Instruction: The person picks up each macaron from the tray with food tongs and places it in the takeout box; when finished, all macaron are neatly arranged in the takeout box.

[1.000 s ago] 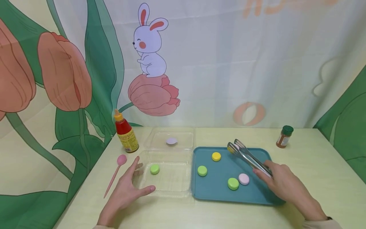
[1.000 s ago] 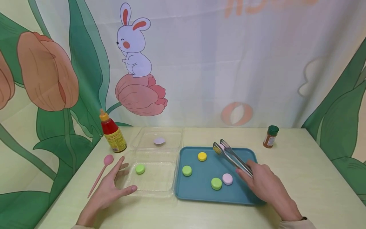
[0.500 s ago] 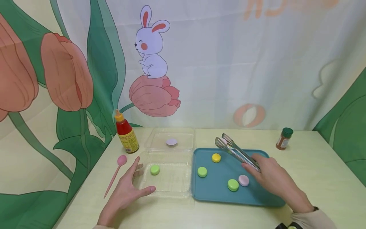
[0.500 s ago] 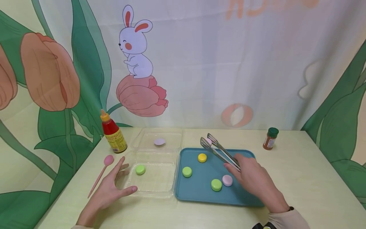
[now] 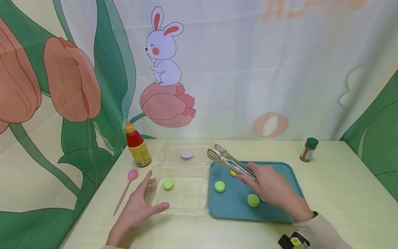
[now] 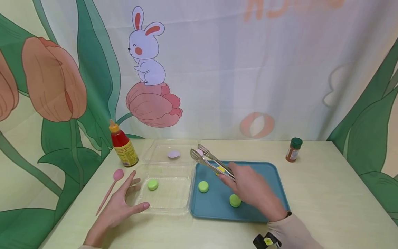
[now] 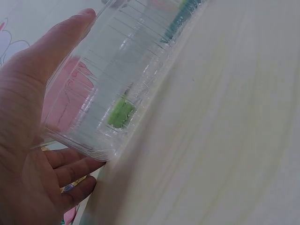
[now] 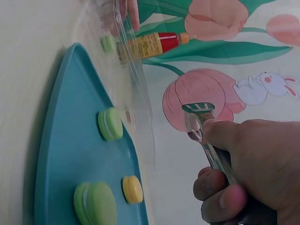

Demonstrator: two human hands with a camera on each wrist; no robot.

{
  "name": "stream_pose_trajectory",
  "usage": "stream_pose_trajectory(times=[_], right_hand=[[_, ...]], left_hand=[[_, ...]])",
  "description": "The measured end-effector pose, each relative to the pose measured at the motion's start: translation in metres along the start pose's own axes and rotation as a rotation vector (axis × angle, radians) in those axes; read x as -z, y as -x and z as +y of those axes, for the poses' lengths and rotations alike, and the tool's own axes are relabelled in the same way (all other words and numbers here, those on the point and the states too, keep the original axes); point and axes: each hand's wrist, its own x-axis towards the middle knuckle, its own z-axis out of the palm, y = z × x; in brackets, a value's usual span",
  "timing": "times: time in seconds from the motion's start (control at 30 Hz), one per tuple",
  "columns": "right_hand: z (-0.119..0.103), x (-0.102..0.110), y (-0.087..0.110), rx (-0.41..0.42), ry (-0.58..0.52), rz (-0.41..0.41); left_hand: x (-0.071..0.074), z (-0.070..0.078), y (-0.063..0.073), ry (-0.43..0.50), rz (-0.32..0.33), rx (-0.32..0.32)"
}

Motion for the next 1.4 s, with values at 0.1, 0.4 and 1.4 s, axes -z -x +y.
stream_pose_trajectory(times=[0.1,0.4,1.4], right_hand=[[-0.011,-0.005,-0.005,0.022,-0.001,-0.019],[-0.033,-0.021,-0.016,0.091,0.003,-0.068],[-0.072,-0.057,-0.042,0.128,0.104,-0.187]], left_hand=[[-0.001,-0.001,0.000,0.003,0.000,0.004],[-0.001,-0.001,0.000,0.006,0.005,0.001],[0.000,-0.001,0.000,0.004,0.000,0.008]])
